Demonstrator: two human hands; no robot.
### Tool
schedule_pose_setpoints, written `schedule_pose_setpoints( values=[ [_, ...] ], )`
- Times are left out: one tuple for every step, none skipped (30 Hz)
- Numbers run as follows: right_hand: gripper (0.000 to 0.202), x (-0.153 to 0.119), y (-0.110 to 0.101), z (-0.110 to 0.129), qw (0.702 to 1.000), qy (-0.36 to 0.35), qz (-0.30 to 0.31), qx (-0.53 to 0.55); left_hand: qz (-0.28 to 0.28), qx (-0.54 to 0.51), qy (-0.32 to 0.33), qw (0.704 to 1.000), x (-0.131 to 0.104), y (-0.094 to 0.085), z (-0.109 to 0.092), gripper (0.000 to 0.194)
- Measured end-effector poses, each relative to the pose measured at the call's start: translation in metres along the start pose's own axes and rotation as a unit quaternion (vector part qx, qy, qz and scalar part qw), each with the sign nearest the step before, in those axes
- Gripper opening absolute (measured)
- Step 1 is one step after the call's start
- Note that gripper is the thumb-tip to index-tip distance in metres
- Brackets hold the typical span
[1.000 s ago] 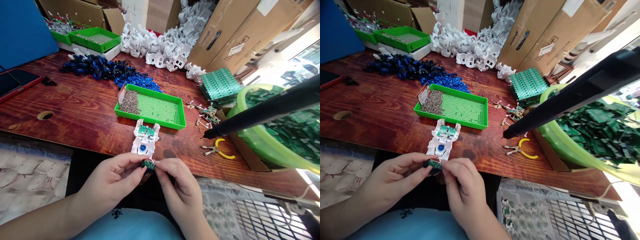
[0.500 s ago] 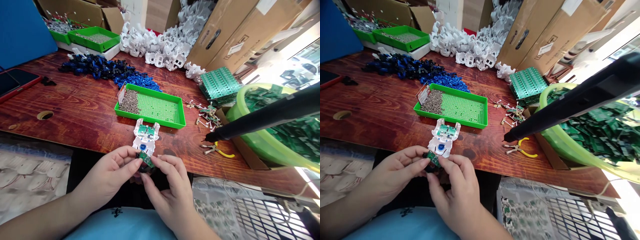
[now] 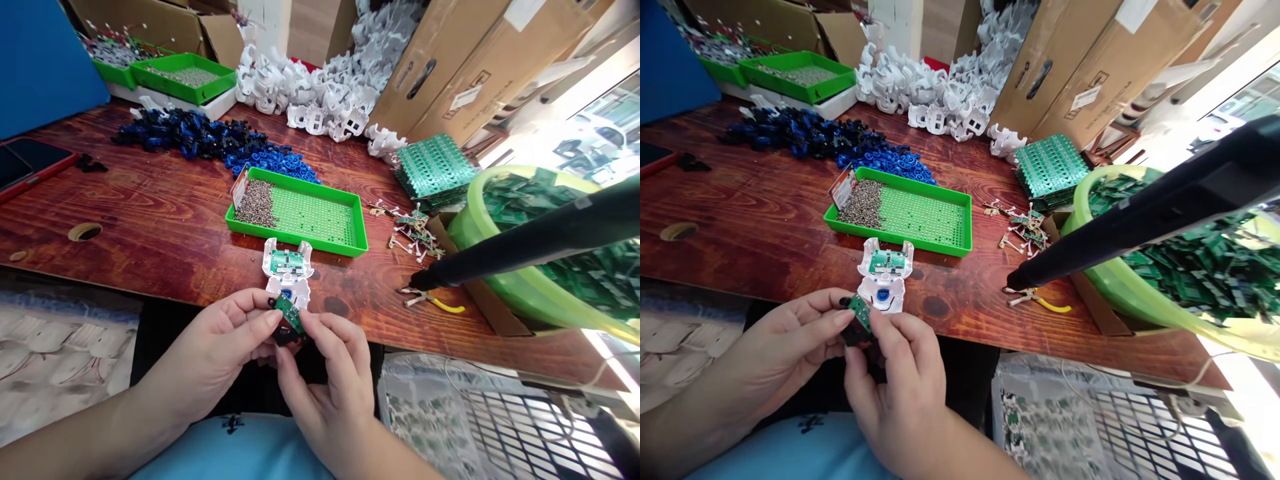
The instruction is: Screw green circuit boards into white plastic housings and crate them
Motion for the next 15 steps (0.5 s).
schedule_pose_setpoints(
  values=[
    [0.046,0.000,0.001,-0.001,1.000,0.006,0.004,-0.007,-0.002,0.010,0.012,1.000,0.000,0.000,-0.001,0.010],
    [0.045,0.001,0.002,-0.003,1.000,0.012,0.013,-0.016,-0.006,0.023,0.030,0.999,-0.001,-0.001,-0.003,0.010],
    [0.045,0.001,0.004,-0.003,0.999,0.014,0.023,-0.028,-0.014,0.040,0.052,0.998,-0.002,-0.001,-0.005,0.010],
    [0.044,0.002,0.005,-0.003,0.999,0.011,0.032,-0.041,-0.022,0.060,0.076,0.995,-0.004,-0.001,-0.008,0.010],
    [0.044,0.002,0.005,-0.001,0.998,0.003,0.040,-0.055,-0.029,0.080,0.099,0.991,-0.007,-0.001,-0.010,0.009],
    [0.044,0.003,0.003,0.001,0.997,-0.009,0.043,-0.067,-0.035,0.100,0.119,0.987,-0.010,0.000,-0.013,0.008],
    [0.045,0.003,0.002,0.004,0.996,-0.022,0.045,-0.073,-0.036,0.120,0.133,0.983,-0.013,0.001,-0.015,0.008],
    [0.045,0.003,0.000,0.006,0.996,-0.035,0.047,-0.073,-0.033,0.139,0.141,0.980,-0.016,0.004,-0.016,0.009],
    [0.046,0.003,-0.001,0.006,0.996,-0.044,0.053,-0.064,-0.022,0.158,0.140,0.977,-0.019,0.007,-0.016,0.011],
    [0.047,0.004,-0.003,0.005,0.996,-0.049,0.057,-0.051,-0.011,0.175,0.133,0.976,-0.021,0.010,-0.016,0.013],
    [0.048,0.006,-0.007,0.001,0.997,-0.048,0.053,-0.038,-0.009,0.189,0.125,0.974,-0.023,0.010,-0.018,0.018],
    [0.049,0.010,-0.012,-0.006,0.998,-0.043,0.038,-0.031,-0.023,0.201,0.127,0.971,-0.025,0.006,-0.022,0.022],
    [0.049,0.015,-0.020,-0.015,0.999,-0.036,0.014,-0.032,-0.052,0.207,0.139,0.967,-0.027,-0.001,-0.029,0.025],
    [0.049,0.021,-0.027,-0.025,0.999,-0.028,-0.015,-0.039,-0.086,0.197,0.149,0.965,-0.028,-0.011,-0.037,0.027],
    [0.049,0.028,-0.033,-0.035,0.997,-0.021,-0.044,-0.051,-0.124,0.189,0.158,0.961,-0.029,-0.023,-0.043,0.026]
  ],
)
Point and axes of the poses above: each hand's wrist, its own x-axis towards the middle knuckle, its own y-axis out of the palm, z = x × y, the point moved 10 cm from there along x, towards the middle knuckle, and after that the axes turned 7 degrees about -y, right-handed, at the moved point
